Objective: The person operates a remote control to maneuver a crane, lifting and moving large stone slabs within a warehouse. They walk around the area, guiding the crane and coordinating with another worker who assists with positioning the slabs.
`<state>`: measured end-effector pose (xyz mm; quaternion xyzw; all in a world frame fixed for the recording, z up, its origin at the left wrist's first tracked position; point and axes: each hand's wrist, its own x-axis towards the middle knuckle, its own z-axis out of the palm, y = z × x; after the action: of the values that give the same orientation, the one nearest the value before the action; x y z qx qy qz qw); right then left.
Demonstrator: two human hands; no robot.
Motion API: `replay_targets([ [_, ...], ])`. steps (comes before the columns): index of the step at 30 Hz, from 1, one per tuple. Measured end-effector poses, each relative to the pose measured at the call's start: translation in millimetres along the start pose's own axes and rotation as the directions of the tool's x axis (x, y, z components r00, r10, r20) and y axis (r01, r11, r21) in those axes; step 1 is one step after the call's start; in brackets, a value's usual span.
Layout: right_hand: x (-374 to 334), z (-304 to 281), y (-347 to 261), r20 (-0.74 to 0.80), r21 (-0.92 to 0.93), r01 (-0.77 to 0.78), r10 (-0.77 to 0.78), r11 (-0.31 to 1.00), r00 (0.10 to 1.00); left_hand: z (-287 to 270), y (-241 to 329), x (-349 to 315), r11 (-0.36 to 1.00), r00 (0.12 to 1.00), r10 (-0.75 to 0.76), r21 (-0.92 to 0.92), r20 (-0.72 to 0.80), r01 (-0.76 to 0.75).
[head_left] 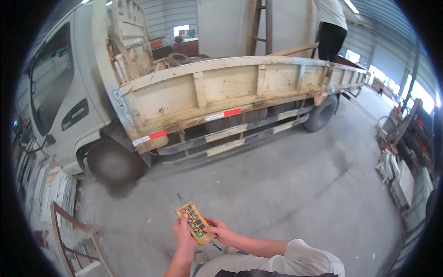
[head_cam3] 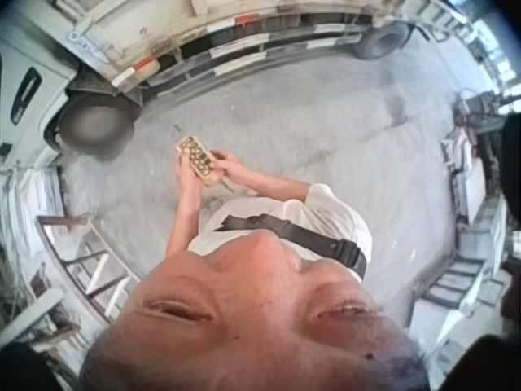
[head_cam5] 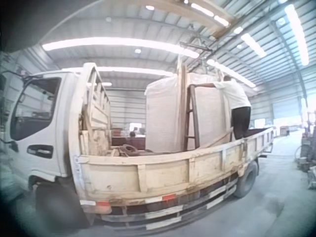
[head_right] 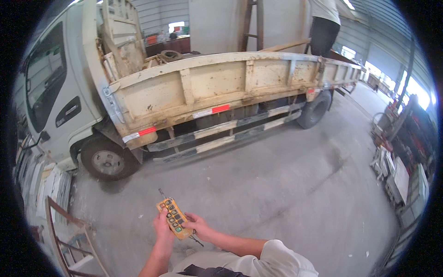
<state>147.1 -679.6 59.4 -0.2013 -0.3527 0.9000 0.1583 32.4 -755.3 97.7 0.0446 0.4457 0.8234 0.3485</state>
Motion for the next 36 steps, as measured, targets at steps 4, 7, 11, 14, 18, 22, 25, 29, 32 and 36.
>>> replay_targets([
  [4,6.7,13.9,11.1,-0.067,0.067,0.029,-0.025,0.997,0.997,-4.2,16.2,11.1,0.996,0.994,-0.085,0.025,0.067,0.083],
  [7,7.0,30.5,16.1,-0.067,0.100,0.053,-0.046,0.994,0.997,-11.2,27.1,18.5,0.993,0.991,-0.100,0.072,0.085,0.094],
  [11,9.5,47.8,16.3,-0.069,0.116,0.095,-0.087,0.989,0.994,-6.6,46.5,18.9,0.987,0.985,-0.129,0.112,0.115,0.116],
  [14,11.8,50.6,17.2,-0.086,0.097,0.124,-0.116,0.987,0.989,-6.5,50.5,20.7,0.987,0.985,-0.122,0.119,0.118,0.108],
  [18,8.2,49.7,17.0,-0.134,0.138,0.131,-0.113,0.982,0.985,-0.4,53.2,15.7,0.987,0.980,-0.132,0.112,0.150,0.115],
  [22,7.0,45.1,16.3,-0.230,0.199,0.110,-0.062,0.974,0.971,-4.2,41.7,19.6,0.985,0.975,-0.141,0.124,0.174,0.121],
  [25,3.9,41.9,15.8,-0.274,0.218,0.129,-0.066,0.967,0.959,-1.5,36.5,18.1,0.984,0.968,-0.156,0.119,0.196,0.134],
  [29,6.7,30.6,19.4,-0.314,0.246,0.138,-0.056,0.959,0.948,-2.2,25.9,22.3,0.982,0.973,-0.159,0.127,0.166,0.139],
  [32,3.7,34.6,9.3,-0.429,0.193,0.161,-0.064,0.968,0.901,4.0,26.0,21.0,0.985,0.972,-0.144,0.123,0.185,0.123],
  [36,6.9,13.4,13.1,-0.542,-0.022,0.327,-0.286,0.945,0.790,0.9,20.4,25.1,0.980,0.967,-0.188,0.094,0.170,0.174],
])
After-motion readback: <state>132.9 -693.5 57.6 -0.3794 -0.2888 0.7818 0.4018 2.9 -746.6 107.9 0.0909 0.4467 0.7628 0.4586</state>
